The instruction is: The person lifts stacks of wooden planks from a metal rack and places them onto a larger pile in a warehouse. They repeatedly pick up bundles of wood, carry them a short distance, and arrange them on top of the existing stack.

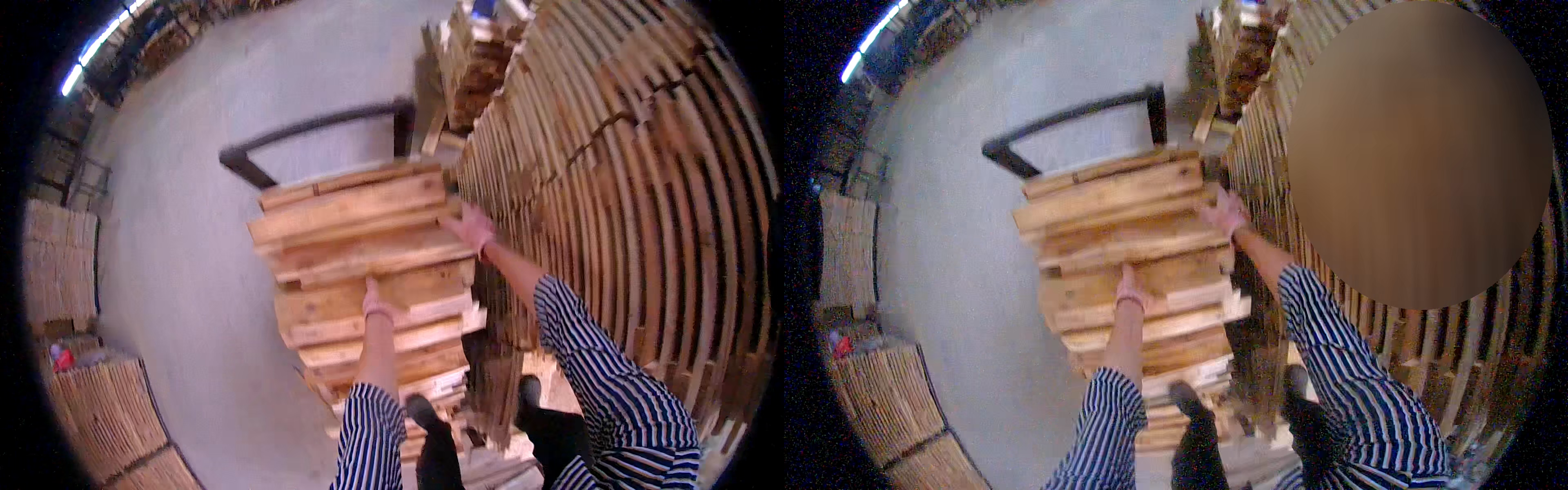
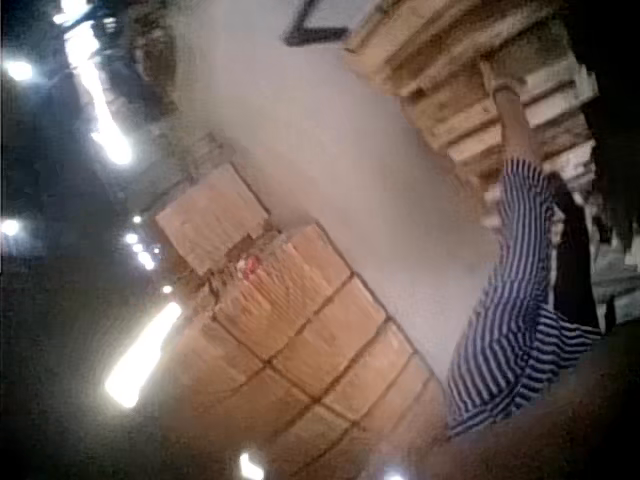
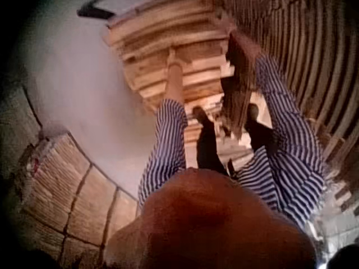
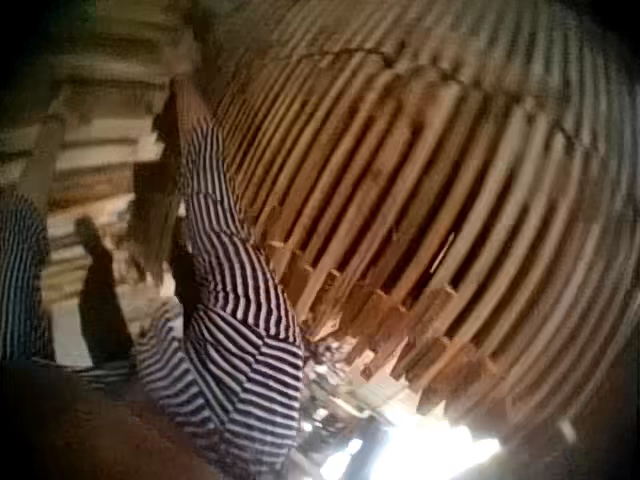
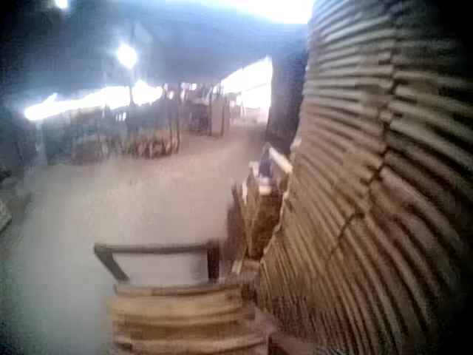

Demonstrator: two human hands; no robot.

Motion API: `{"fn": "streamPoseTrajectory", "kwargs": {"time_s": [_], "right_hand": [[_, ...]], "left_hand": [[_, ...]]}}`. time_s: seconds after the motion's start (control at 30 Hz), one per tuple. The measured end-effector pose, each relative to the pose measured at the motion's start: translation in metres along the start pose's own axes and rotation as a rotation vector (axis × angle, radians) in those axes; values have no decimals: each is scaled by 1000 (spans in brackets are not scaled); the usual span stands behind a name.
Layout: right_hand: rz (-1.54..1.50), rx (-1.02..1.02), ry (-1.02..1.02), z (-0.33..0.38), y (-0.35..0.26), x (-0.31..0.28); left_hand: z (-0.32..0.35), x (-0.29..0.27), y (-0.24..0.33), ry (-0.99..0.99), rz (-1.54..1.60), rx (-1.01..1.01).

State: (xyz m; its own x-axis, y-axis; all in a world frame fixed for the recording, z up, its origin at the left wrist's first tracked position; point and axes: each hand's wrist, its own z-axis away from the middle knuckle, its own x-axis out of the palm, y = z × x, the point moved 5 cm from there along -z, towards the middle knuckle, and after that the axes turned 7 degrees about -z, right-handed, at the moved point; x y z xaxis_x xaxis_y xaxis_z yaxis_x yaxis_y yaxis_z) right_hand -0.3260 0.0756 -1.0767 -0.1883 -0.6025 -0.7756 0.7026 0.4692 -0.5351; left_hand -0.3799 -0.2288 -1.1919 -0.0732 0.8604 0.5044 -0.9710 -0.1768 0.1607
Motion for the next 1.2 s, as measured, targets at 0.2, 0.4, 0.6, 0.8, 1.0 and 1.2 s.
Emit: {"fn": "streamPoseTrajectory", "kwargs": {"time_s": [0.2,0.4,0.6,0.8,1.0,1.2], "right_hand": [[9,225,-3,-18,18,32],[68,91,-192,-2,30,40],[-88,231,-98,-6,80,63],[-42,9,-456,-31,150,48],[141,97,-667,203,78,74],[-181,96,-609,235,-12,114]], "left_hand": [[-24,11,-27,251,18,42],[-6,-19,-27,388,-10,37],[37,-28,-45,322,236,231],[27,-3,-52,1,227,229],[77,-89,-89,-38,266,362],[90,-113,-73,33,3,294]]}}
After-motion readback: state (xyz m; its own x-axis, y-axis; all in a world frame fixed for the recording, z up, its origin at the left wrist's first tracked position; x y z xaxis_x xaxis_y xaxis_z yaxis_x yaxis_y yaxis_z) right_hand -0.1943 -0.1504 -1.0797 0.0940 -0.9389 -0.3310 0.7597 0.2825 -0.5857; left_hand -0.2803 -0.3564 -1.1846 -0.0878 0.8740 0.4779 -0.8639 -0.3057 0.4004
